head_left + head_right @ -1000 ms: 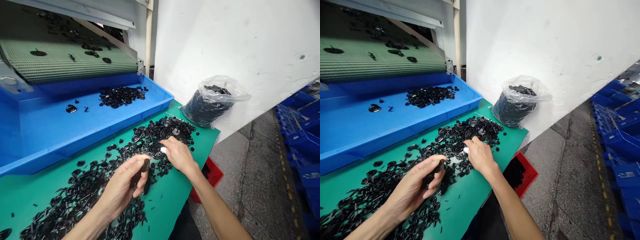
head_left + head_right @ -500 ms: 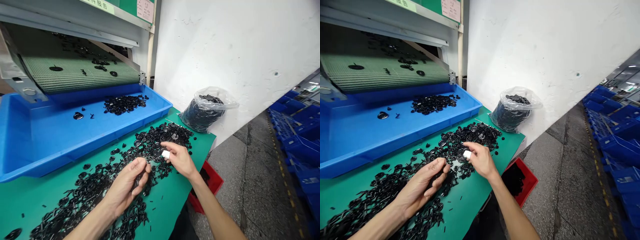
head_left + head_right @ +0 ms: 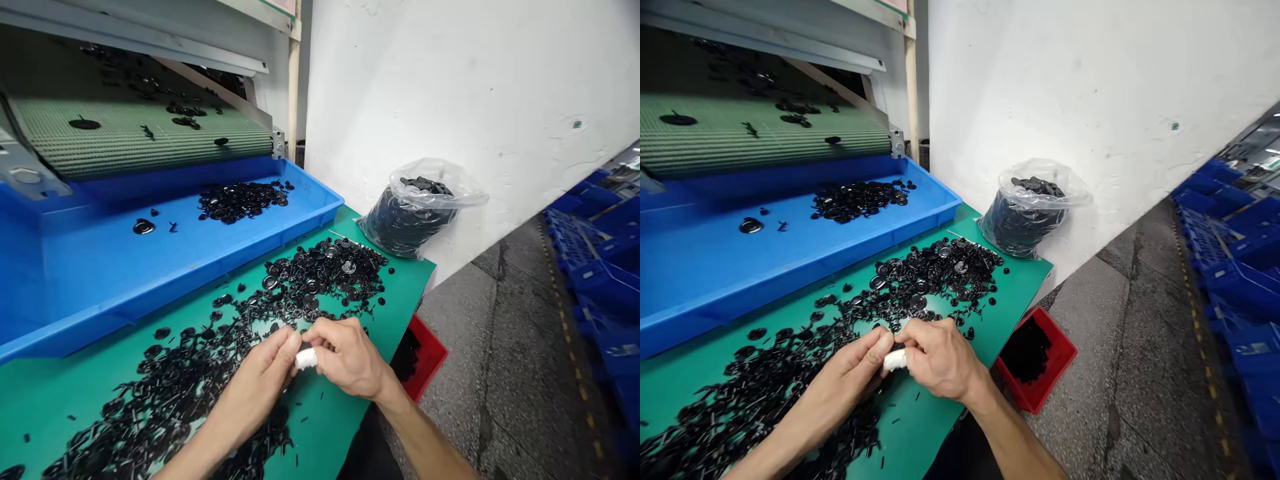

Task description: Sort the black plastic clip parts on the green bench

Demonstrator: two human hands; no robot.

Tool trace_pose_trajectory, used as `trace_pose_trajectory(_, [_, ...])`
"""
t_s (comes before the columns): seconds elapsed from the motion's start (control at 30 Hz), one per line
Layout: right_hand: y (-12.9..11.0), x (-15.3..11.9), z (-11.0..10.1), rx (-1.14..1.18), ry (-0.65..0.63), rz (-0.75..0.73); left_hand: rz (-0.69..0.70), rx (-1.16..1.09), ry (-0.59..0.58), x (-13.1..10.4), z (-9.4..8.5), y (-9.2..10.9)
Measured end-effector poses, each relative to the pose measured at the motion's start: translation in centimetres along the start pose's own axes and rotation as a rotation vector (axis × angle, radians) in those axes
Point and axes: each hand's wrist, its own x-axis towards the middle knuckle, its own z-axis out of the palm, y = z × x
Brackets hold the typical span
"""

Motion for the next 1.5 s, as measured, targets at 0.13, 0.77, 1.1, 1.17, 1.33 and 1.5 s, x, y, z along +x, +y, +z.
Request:
trace_pose_trajectory(0.13, [0.4, 1.1, 0.3, -0.015, 0.023, 0.002, -0.08, -0.156, 0.042, 0.3, 0.5, 0.0])
trace_pose_trajectory(0.77, [3.3, 4.8, -3.1, -0.318, 0.182, -0.008, -0.013, -0.04, 0.177, 0.2, 0.6, -0.3])
trace_pose_trajectory(1.1, [2.7, 2.7, -2.4, 0.312, 0.241, 0.07, -0.032, -0.545, 0.064, 0.4, 0.4, 0.3])
trace_pose_trajectory(1.17, [2.1, 2.2, -1.9, 0.422, 0.21, 0.074, -0.064, -0.646, 0.062, 0.4, 0.3, 0.6])
trace_pose_trajectory(1.33, [1.1, 1.2, -0.5, 0.489, 0.243, 0.076, -0.094, -0.587, -0.012, 0.2, 0.3, 0.7])
trace_pose_trajectory(1.5, [0.5, 0.4, 0.8, 0.447, 0.25, 0.053, -0.101, -0.513, -0.049, 0.1, 0.6, 0.1])
